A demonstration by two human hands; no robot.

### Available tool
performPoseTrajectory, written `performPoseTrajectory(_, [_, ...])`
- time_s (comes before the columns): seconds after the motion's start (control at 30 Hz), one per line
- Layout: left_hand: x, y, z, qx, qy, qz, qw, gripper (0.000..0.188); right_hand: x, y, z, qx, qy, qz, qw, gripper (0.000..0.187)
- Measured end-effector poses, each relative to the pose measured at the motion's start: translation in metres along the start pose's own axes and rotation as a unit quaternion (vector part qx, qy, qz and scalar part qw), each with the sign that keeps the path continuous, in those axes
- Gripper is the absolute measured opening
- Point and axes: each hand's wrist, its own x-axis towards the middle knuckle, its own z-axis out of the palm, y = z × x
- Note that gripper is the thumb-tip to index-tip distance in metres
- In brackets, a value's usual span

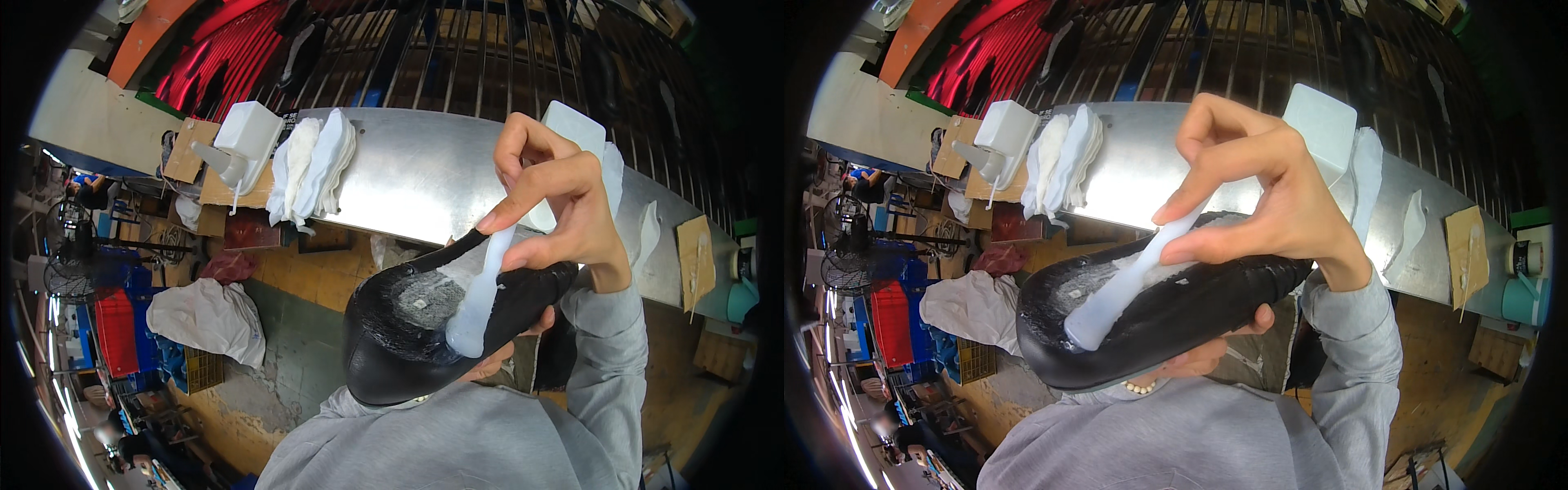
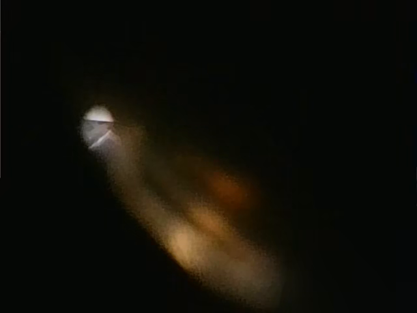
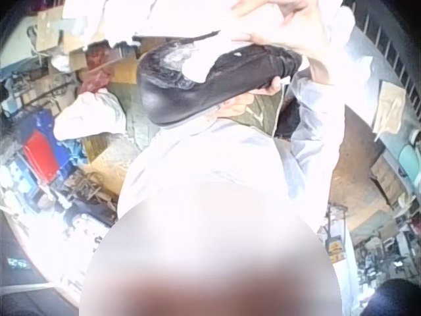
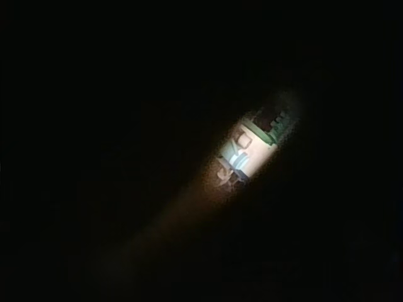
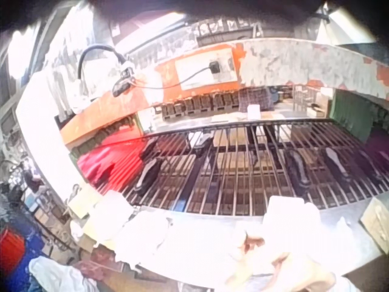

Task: The person repeatedly applies a white adhesive to the soles of black shoes using a small brush. They dip the brush into a container, spread the glue along the sole edges, and place the shoes on a metal rack after each application.

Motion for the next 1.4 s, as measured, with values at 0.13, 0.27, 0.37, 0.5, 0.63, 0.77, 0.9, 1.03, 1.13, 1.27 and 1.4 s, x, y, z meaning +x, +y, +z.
performPoseTrajectory(0.13, [-0.002, 0.001, -0.004, -0.016, -0.048, -0.057, 0.997, 0.086, -0.004, 0.007, -0.002, -0.010, 0.006, 0.010, 1.000, 0.047])
performPoseTrajectory(0.27, [-0.007, 0.005, -0.008, -0.033, -0.082, -0.110, 0.990, 0.088, -0.010, 0.010, -0.007, -0.013, 0.005, 0.024, 1.000, 0.047])
performPoseTrajectory(0.37, [-0.013, 0.005, -0.010, -0.028, -0.087, -0.115, 0.989, 0.089, -0.018, 0.011, -0.013, -0.015, 0.009, 0.040, 0.999, 0.036])
performPoseTrajectory(0.5, [-0.029, -0.003, 0.006, -0.023, -0.017, -0.007, 1.000, 0.090, -0.037, 0.006, -0.027, -0.066, 0.068, 0.072, 0.993, 0.032])
performPoseTrajectory(0.63, [-0.041, 0.004, 0.050, 0.122, 0.004, 0.083, 0.989, 0.100, -0.074, -0.017, -0.048, -0.163, 0.263, 0.097, 0.946, 0.025])
performPoseTrajectory(0.77, [-0.043, 0.016, 0.115, 0.514, 0.024, 0.289, 0.807, 0.110, -0.115, -0.023, -0.054, -0.575, 0.195, 0.200, 0.769, 0.024])
performPoseTrajectory(0.9, [-0.029, 0.017, 0.170, 0.718, 0.023, 0.485, 0.499, 0.121, -0.136, 0.001, -0.038, -0.629, 0.161, 0.227, 0.726, 0.025])
performPoseTrajectory(1.03, [-0.009, 0.028, 0.193, 0.774, -0.023, 0.475, 0.418, 0.127, -0.144, 0.011, -0.029, -0.627, 0.185, 0.230, 0.721, 0.023])
performPoseTrajectory(1.13, [-0.010, 0.034, 0.187, 0.795, 0.034, 0.474, 0.376, 0.118, -0.152, 0.010, -0.023, -0.630, 0.199, 0.229, 0.715, 0.022])
performPoseTrajectory(1.27, [-0.015, 0.054, 0.170, 0.808, 0.086, 0.541, 0.218, 0.085, -0.165, 0.010, -0.007, -0.546, 0.333, 0.257, 0.725, 0.017])
performPoseTrajectory(1.4, [-0.001, 0.078, 0.145, 0.809, 0.026, 0.585, -0.045, 0.048, -0.149, 0.010, -0.002, -0.455, 0.372, 0.265, 0.765, 0.012])
